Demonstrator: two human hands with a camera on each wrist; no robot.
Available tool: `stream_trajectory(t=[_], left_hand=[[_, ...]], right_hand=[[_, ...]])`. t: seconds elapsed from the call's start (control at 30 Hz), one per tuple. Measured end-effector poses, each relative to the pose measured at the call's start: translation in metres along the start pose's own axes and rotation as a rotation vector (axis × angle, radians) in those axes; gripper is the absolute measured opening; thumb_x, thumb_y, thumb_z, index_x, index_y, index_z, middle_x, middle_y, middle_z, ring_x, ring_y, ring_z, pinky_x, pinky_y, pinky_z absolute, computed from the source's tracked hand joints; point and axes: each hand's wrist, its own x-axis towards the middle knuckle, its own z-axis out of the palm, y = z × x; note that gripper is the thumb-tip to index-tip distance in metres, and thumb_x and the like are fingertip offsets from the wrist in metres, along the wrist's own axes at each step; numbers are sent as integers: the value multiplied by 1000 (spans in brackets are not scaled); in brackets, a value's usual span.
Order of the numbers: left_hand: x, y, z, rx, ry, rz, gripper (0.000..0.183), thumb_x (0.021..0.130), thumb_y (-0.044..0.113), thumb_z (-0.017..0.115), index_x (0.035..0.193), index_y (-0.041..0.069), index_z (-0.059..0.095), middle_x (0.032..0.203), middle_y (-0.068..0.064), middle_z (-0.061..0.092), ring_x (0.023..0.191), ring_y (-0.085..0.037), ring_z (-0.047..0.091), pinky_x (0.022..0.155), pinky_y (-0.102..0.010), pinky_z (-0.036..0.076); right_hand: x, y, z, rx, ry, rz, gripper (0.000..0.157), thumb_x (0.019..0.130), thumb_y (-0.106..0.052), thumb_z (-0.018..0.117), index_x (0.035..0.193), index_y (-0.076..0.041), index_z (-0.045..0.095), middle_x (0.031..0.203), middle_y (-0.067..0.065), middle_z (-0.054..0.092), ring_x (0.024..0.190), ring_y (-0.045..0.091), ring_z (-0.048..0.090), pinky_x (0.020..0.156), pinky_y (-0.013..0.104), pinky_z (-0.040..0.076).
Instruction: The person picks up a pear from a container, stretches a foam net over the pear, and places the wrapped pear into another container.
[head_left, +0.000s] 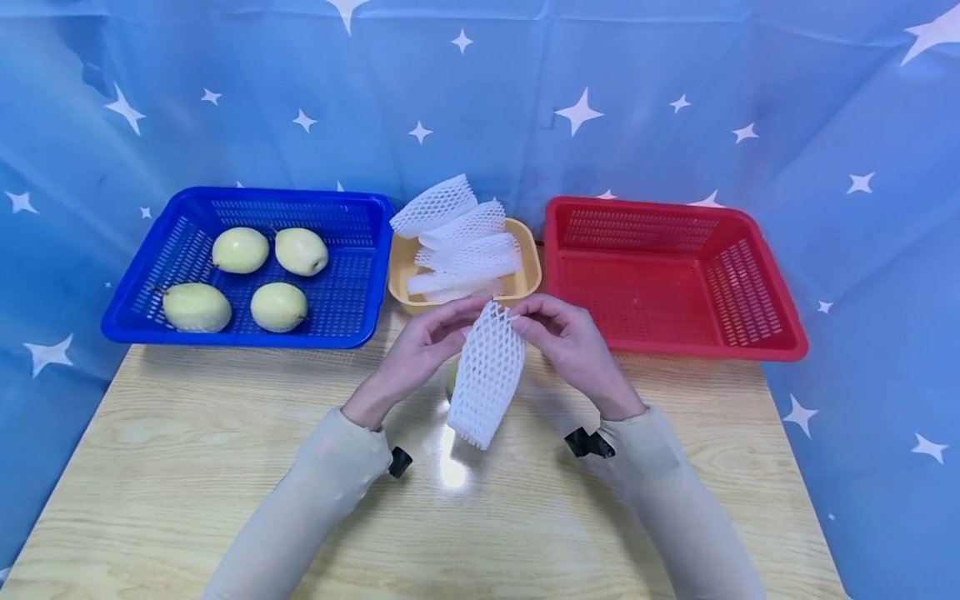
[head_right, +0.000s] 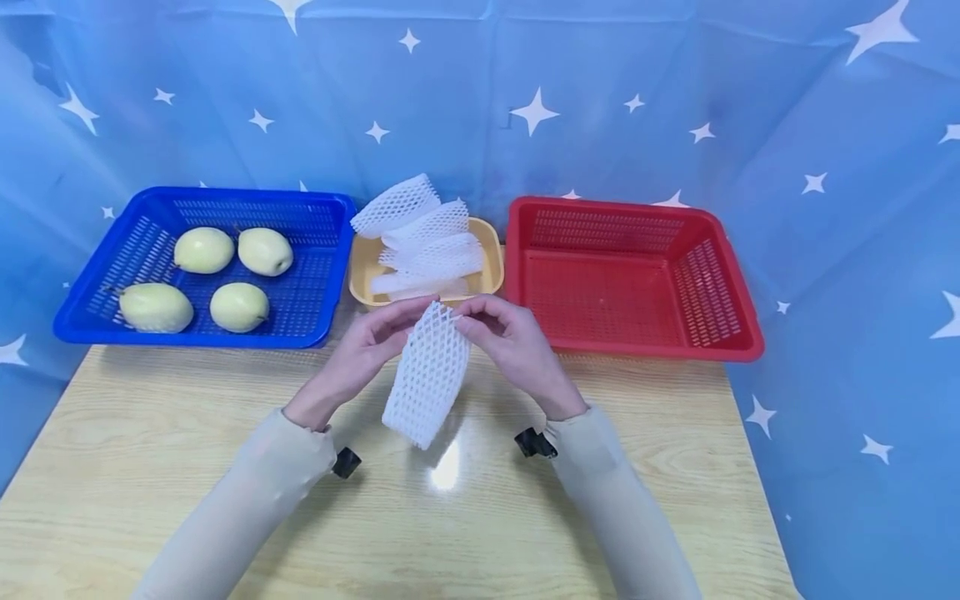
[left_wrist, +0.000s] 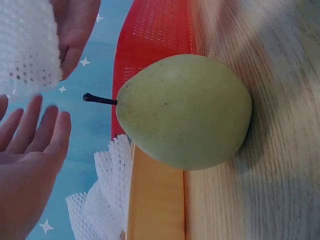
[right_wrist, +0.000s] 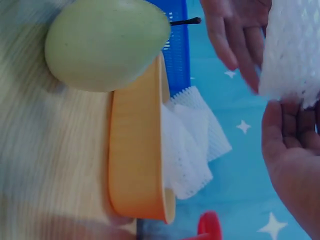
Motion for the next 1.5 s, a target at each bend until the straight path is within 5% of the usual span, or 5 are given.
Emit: stream_trajectory(t=[0.47,0.77,1.03,1.17,1.5], left_hand=[[-7,-8,6,-11,96,4,15,96,1,65,107,-10,66,113,-6,65,104,-18,62,89,-27,52],[-9,-22,11,-432,206,96,5,102,2,57,101,6,60,90,4,69,88,-9,63,86,-24,52],[-12,-24,9,-586,243,-179,19,108,2,42,103,11,58,92,0,67,82,-13,65,78,-26,56],[-14,-25,6,-629,261,-284,19,110,6,42,102,10,58,90,-3,64,80,-16,66,78,-27,56],[-20,-22,2,-574,315,-312,13,109,8,46,105,10,58,93,-1,64,78,-11,61,68,-22,51]], right_hand=[[-2,20,10,62,50,-23,15,104,-7,60,112,5,65,102,7,67,92,18,63,84,29,55],[-8,33,27,526,96,84,10,108,-4,47,108,-4,58,102,3,64,99,14,61,93,26,54],[-8,40,31,871,109,199,11,110,-9,45,111,-8,56,106,3,62,94,14,61,85,26,54],[-9,43,33,861,99,289,10,110,-10,46,115,-9,55,109,2,61,99,13,59,84,24,51],[-9,50,34,706,3,358,21,108,-8,51,124,-4,64,116,6,68,102,15,65,87,29,55]])
